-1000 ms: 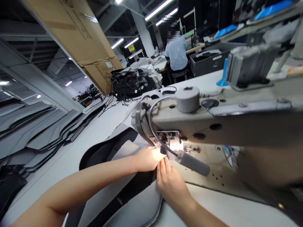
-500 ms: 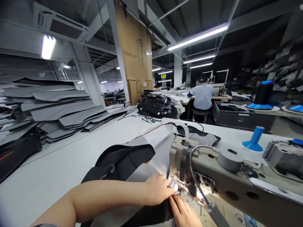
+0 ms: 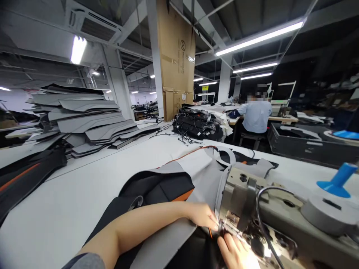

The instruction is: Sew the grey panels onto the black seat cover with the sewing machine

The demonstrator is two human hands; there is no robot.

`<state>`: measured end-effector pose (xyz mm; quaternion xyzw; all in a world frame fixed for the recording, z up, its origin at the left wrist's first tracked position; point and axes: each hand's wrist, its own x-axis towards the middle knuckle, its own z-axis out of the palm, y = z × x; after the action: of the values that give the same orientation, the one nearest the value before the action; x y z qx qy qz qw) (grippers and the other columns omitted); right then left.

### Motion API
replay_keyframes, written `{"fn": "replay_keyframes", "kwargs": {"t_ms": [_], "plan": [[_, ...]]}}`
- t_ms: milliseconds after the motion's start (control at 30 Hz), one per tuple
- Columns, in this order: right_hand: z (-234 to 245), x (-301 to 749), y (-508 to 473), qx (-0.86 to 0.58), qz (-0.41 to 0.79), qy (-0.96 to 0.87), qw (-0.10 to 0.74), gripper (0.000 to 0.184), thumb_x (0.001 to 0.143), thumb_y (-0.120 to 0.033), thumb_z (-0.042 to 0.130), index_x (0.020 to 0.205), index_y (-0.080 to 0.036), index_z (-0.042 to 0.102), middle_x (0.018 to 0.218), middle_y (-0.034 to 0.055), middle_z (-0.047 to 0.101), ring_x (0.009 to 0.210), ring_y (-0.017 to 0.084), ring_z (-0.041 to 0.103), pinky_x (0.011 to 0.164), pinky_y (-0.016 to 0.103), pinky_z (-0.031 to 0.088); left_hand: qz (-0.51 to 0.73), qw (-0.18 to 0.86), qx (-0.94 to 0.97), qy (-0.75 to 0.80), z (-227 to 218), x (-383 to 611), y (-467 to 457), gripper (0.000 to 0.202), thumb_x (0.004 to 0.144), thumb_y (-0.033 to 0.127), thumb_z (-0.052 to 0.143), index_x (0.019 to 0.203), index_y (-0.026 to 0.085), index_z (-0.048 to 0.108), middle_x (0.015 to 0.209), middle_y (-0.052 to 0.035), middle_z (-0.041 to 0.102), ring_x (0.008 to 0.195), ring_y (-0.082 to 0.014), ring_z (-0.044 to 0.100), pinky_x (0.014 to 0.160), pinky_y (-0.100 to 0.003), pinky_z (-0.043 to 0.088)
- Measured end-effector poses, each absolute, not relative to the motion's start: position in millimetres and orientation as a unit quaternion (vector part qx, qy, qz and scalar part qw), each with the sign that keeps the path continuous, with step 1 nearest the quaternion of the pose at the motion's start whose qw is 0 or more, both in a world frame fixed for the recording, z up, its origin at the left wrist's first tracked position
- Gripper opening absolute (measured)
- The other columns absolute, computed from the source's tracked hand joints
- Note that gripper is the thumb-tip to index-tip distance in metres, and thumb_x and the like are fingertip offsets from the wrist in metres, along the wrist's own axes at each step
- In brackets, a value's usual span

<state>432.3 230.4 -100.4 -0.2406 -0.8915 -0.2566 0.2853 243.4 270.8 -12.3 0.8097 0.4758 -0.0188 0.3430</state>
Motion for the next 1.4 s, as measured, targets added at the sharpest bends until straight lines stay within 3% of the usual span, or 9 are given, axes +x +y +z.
{"fn": "replay_keyframes", "kwargs": {"t_ms": [100,167,233,300,367,667,900,1133,1400], "plan": [[-96.5,426.2,213.8,-0.271,-0.285,-0.885,0.25,0.024,0.071,-0.004,0.045,0.087,-0.018,0.059,0.075,0.0058,0.062,0.063,0.019,0.058,0.059,0.029,0.045,-0.043,0.301,0.841,0.446,-3.1,250.8,259.4,0.019,0.082,0.023,0.053,0.067,0.016,0.061,0.074,0.0012,0.065,0.077,-0.0154,0.06,0.069,-0.022,0.044],[-98.2,425.8,198.6,-0.319,-0.261,-0.887,0.207,0.02,0.068,-0.004,0.048,0.08,-0.015,0.06,0.073,0.0084,0.063,0.052,0.017,0.054,0.051,0.028,0.041,-0.059,0.204,0.879,0.427,3.8,256.3,249.9,0.023,0.083,0.023,0.047,0.066,0.016,0.06,0.076,-0.0027,0.066,0.074,-0.0179,0.06,0.066,-0.025,0.044],[-99.2,427.9,184.7,-0.357,-0.222,-0.894,0.153,0.039,0.061,-0.004,0.049,0.097,-0.009,0.063,0.095,0.0167,0.067,0.045,0.014,0.052,0.043,0.027,0.039,-0.074,0.112,0.904,0.405,10.0,261.4,242.8,0.024,0.085,0.022,0.043,0.071,0.016,0.062,0.082,-0.006,0.068,0.076,-0.0206,0.061,0.065,-0.028,0.044],[-97.3,430.5,174.9,-0.381,-0.162,-0.903,0.117,0.066,0.054,-0.008,0.048,0.12,-0.004,0.056,0.12,0.0224,0.058,0.045,0.015,0.054,0.041,0.028,0.041,-0.092,0.067,0.916,0.385,14.4,265.7,238.4,0.025,0.087,0.02,0.04,0.079,0.016,0.064,0.087,-0.007,0.068,0.08,-0.0223,0.063,0.067,-0.029,0.045],[-93.1,431.4,169.7,-0.395,-0.115,-0.905,0.104,0.076,0.053,-0.01,0.047,0.129,-0.002,0.049,0.129,0.0233,0.051,0.05,0.018,0.059,0.042,0.031,0.045,-0.111,0.044,0.92,0.373,16.7,269.8,235.4,0.025,0.088,0.02,0.04,0.083,0.016,0.065,0.088,-0.0067,0.068,0.081,-0.0224,0.063,0.068,-0.03,0.045],[-90.4,420.0,173.1,-0.427,-0.157,-0.881,0.126,0.052,0.069,-0.007,0.047,0.118,-0.002,0.06,0.118,0.0267,0.057,0.04,0.016,0.054,0.035,0.029,0.039,-0.147,0.01,0.923,0.356,11.6,280.7,234.4,0.025,0.09,0.019,0.04,0.094,0.017,0.064,0.094,-0.0045,0.068,0.085,-0.0215,0.063,0.075,-0.031,0.048],[-91.1,417.0,183.2,-0.446,-0.158,-0.869,0.143,0.049,0.069,-0.003,0.047,0.117,0.0,0.06,0.117,0.0278,0.057,0.041,0.015,0.052,0.037,0.029,0.038,-0.146,-0.008,0.919,0.365,9.1,284.7,242.6,0.026,0.09,0.017,0.04,0.101,0.017,0.064,0.1,-0.0053,0.066,0.092,-0.0215,0.06,0.082,-0.032,0.047],[-66.9,430.0,173.4,-0.418,-0.073,-0.893,0.152,0.055,0.066,-0.019,0.053,0.118,-0.001,0.059,0.119,0.0253,0.058,0.055,0.021,0.059,0.049,0.034,0.044,-0.222,-0.092,0.877,0.417,29.3,277.1,214.0,0.062,0.075,0.015,0.053,0.134,0.028,0.041,0.12,-0.0101,0.056,0.102,-0.0306,0.053,0.08,-0.044,0.045],[-96.0,413.5,170.5,-0.444,-0.13,-0.873,0.157,0.049,0.069,-0.008,0.05,0.116,-0.004,0.062,0.118,0.026,0.057,0.048,0.018,0.058,0.042,0.029,0.04,-0.215,0.029,0.9,0.378,35.8,284.4,240.8,0.03,0.088,0.014,0.035,0.101,0.019,0.062,0.099,-0.0048,0.066,0.091,-0.0203,0.059,0.08,-0.03,0.045]]}}
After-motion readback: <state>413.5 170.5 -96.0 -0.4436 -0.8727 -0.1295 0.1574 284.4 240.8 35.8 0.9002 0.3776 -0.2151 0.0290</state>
